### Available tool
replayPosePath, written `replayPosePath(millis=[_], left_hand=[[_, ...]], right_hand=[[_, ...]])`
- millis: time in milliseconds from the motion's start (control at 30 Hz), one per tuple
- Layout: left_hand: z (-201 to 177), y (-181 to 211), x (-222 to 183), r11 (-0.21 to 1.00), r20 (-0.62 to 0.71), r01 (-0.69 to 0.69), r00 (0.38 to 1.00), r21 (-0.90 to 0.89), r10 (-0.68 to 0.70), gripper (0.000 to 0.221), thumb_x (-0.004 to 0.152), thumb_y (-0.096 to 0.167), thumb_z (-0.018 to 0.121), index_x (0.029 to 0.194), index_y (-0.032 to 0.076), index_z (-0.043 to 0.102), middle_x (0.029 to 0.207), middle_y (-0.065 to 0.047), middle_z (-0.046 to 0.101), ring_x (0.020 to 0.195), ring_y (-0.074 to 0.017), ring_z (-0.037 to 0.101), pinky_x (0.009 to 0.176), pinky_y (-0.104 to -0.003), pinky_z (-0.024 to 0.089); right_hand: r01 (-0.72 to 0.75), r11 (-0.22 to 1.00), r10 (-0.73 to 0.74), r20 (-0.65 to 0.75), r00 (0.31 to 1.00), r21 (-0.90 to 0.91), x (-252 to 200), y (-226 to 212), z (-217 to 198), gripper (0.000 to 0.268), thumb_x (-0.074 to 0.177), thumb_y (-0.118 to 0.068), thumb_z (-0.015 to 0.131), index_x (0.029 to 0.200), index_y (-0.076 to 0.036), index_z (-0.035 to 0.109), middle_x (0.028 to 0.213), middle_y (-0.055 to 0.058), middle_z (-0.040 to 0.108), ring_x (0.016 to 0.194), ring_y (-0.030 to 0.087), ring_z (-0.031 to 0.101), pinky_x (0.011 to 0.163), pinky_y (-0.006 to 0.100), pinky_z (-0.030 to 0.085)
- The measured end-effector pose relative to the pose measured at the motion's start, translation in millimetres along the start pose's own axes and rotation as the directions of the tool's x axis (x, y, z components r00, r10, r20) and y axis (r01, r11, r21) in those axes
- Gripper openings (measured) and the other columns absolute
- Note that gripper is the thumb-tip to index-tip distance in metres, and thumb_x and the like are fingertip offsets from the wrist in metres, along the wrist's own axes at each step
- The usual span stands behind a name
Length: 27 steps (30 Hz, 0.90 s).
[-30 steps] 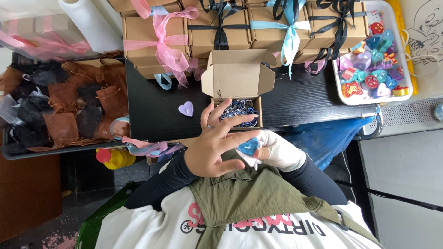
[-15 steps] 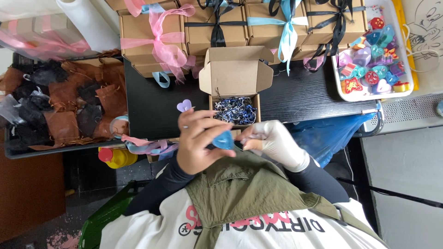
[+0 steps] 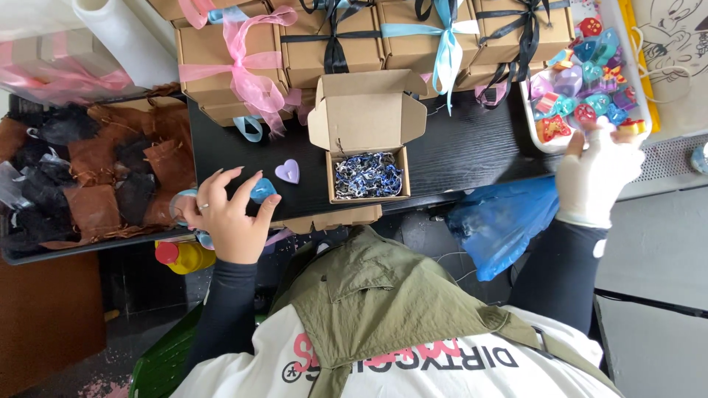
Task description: Packing small heart-shaped soaps or candles into boxes, adding filler, and tying ribbons.
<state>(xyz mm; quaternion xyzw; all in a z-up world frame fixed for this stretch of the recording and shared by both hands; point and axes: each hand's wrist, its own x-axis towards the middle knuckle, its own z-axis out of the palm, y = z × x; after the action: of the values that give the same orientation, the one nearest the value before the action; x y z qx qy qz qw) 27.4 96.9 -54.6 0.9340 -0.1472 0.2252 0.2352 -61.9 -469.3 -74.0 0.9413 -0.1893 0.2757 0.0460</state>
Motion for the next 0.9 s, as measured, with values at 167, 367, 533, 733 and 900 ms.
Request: replayPosePath(millis=[167, 367, 533, 733, 900], left_hand=[[5, 2, 0, 0.997, 0.061, -0.003, 0.998, 0.075, -0.002, 0.048, 0.095, 0.059, 0.073, 0.125, 0.022, 0.077, 0.139, -0.003, 0.058, 0.139, -0.0306, 0.046, 0.114, -0.061, 0.016], [8, 3, -1, 0.991, 0.135, 0.025, 0.990, 0.132, -0.043, 0.049, 0.091, 0.060, 0.073, 0.129, 0.029, 0.075, 0.147, -0.005, 0.054, 0.144, -0.0342, 0.041, 0.113, -0.067, 0.011], [11, 2, 1, 0.986, 0.155, 0.048, 0.985, 0.163, -0.073, 0.051, 0.090, 0.060, 0.073, 0.132, 0.031, 0.073, 0.148, -0.006, 0.052, 0.144, -0.0354, 0.039, 0.111, -0.071, 0.010], [16, -1, 5, 0.979, 0.153, 0.079, 0.982, 0.190, -0.109, 0.050, 0.092, 0.058, 0.072, 0.132, 0.028, 0.072, 0.151, -0.005, 0.051, 0.146, -0.0354, 0.039, 0.111, -0.072, 0.008], [-2, 17, 18, 0.988, 0.056, 0.067, 0.996, 0.136, -0.076, 0.064, 0.097, 0.056, 0.070, 0.144, 0.013, 0.066, 0.148, -0.009, 0.053, 0.144, -0.0365, 0.040, 0.111, -0.072, 0.011]], right_hand=[[0.079, 0.978, -0.063, 0.087, 0.994, -0.195, 18, 42, 20, 0.044, 0.088, -0.022, 0.077, 0.131, -0.020, 0.070, 0.130, 0.021, 0.054, 0.120, 0.038, 0.047, 0.104, 0.054, 0.036], [0.195, 0.943, -0.152, 0.174, 0.973, -0.269, 43, 69, 44, 0.047, 0.082, -0.032, 0.083, 0.128, -0.031, 0.071, 0.124, 0.014, 0.057, 0.123, 0.036, 0.046, 0.103, 0.054, 0.034], [0.221, 0.955, -0.182, 0.194, 0.964, -0.200, 48, 73, 51, 0.038, 0.083, -0.037, 0.082, 0.119, -0.031, 0.073, 0.119, 0.013, 0.058, 0.120, 0.037, 0.046, 0.101, 0.054, 0.034], [0.172, 0.972, -0.158, 0.094, 0.983, -0.161, 33, 56, 28, 0.037, 0.088, -0.037, 0.080, 0.113, -0.013, 0.068, 0.130, 0.017, 0.051, 0.126, 0.037, 0.045, 0.104, 0.052, 0.034], [0.135, 0.956, -0.154, 0.053, 0.987, 0.262, 29, -55, -54, 0.045, 0.092, -0.011, 0.088, 0.128, -0.009, 0.061, 0.138, 0.024, 0.048, 0.131, 0.037, 0.043, 0.107, 0.047, 0.035]])
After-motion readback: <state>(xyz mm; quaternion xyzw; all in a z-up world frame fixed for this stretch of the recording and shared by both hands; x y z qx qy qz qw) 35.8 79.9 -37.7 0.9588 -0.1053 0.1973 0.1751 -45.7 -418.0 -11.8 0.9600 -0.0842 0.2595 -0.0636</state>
